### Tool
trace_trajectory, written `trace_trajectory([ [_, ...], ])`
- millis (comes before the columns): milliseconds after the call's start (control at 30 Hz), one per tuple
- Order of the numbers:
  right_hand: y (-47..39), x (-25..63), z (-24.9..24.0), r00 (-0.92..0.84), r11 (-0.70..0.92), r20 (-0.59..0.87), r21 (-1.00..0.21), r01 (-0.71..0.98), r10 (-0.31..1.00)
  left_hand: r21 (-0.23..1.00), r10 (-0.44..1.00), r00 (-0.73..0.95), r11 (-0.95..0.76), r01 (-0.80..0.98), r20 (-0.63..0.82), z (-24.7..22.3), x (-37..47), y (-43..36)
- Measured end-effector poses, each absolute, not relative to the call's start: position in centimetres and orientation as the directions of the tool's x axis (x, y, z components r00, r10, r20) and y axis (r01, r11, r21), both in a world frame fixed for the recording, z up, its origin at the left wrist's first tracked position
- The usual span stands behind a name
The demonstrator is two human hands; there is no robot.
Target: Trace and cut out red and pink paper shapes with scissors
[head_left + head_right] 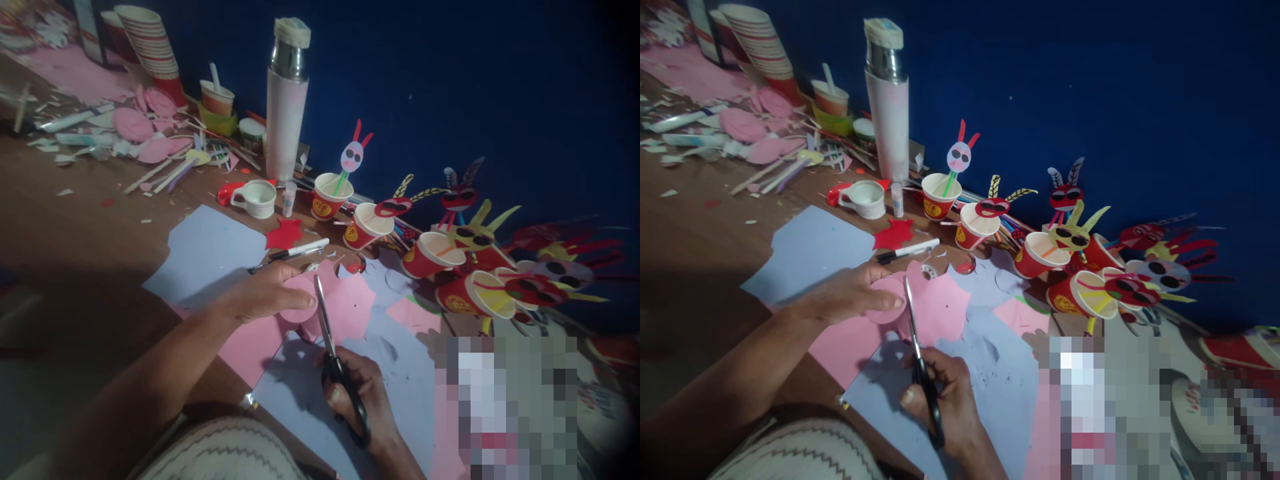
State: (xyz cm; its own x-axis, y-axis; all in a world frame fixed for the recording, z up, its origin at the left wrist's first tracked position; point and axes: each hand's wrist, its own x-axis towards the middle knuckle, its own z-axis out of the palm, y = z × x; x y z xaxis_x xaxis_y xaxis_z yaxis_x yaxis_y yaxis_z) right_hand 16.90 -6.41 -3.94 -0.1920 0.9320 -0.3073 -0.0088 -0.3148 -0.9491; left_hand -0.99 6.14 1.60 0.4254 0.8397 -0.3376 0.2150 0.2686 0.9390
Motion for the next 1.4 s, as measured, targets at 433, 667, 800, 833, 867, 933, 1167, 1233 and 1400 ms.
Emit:
trace_trajectory([
  [433, -6.4, 16.9, -3.9, -0.189, -0.289, -0.285, -0.957, 0.009, 0.940, 0.923, 0.786, 0.487, 0.346, 0.165, -0.382, 1.9, -1.1, 6.3],
  [667, -6.3, 17.2, -4.3, -0.173, -0.285, -0.283, -0.958, 0.014, 0.943, 0.909, 0.764, 0.492, 0.368, 0.197, -0.416, 1.7, -0.7, 6.2],
  [800, -6.6, 17.2, -4.5, -0.195, -0.275, -0.268, -0.961, -0.011, 0.943, 0.911, 0.808, 0.423, 0.337, 0.238, -0.410, 1.6, -0.5, 6.2],
  [833, -6.6, 17.2, -4.6, -0.198, -0.269, -0.259, -0.963, -0.023, 0.945, 0.909, 0.808, 0.423, 0.330, 0.253, -0.411, 1.6, -0.5, 6.2],
  [867, -6.7, 17.2, -4.6, -0.203, -0.262, -0.250, -0.964, -0.036, 0.947, 0.906, 0.807, 0.422, 0.323, 0.273, -0.414, 1.6, -0.5, 6.1],
  [933, -6.7, 17.2, -4.7, -0.209, -0.250, -0.234, -0.967, -0.053, 0.950, 0.900, 0.802, 0.424, 0.309, 0.306, -0.420, 1.7, -0.5, 6.1],
  [1167, -6.7, 17.1, -5.0, -0.212, -0.261, -0.242, -0.963, -0.063, 0.947, 0.910, 0.776, 0.483, 0.293, 0.294, -0.406, 1.4, -0.4, 6.2],
  [1233, -6.7, 17.1, -5.0, -0.214, -0.257, -0.239, -0.965, -0.057, 0.947, 0.913, 0.772, 0.494, 0.289, 0.288, -0.400, 1.2, -0.5, 6.2],
  [1400, -6.7, 17.1, -5.0, -0.195, -0.247, -0.234, -0.968, -0.045, 0.952, 0.926, 0.769, 0.520, 0.267, 0.265, -0.371, 1.0, -0.6, 6.2],
])
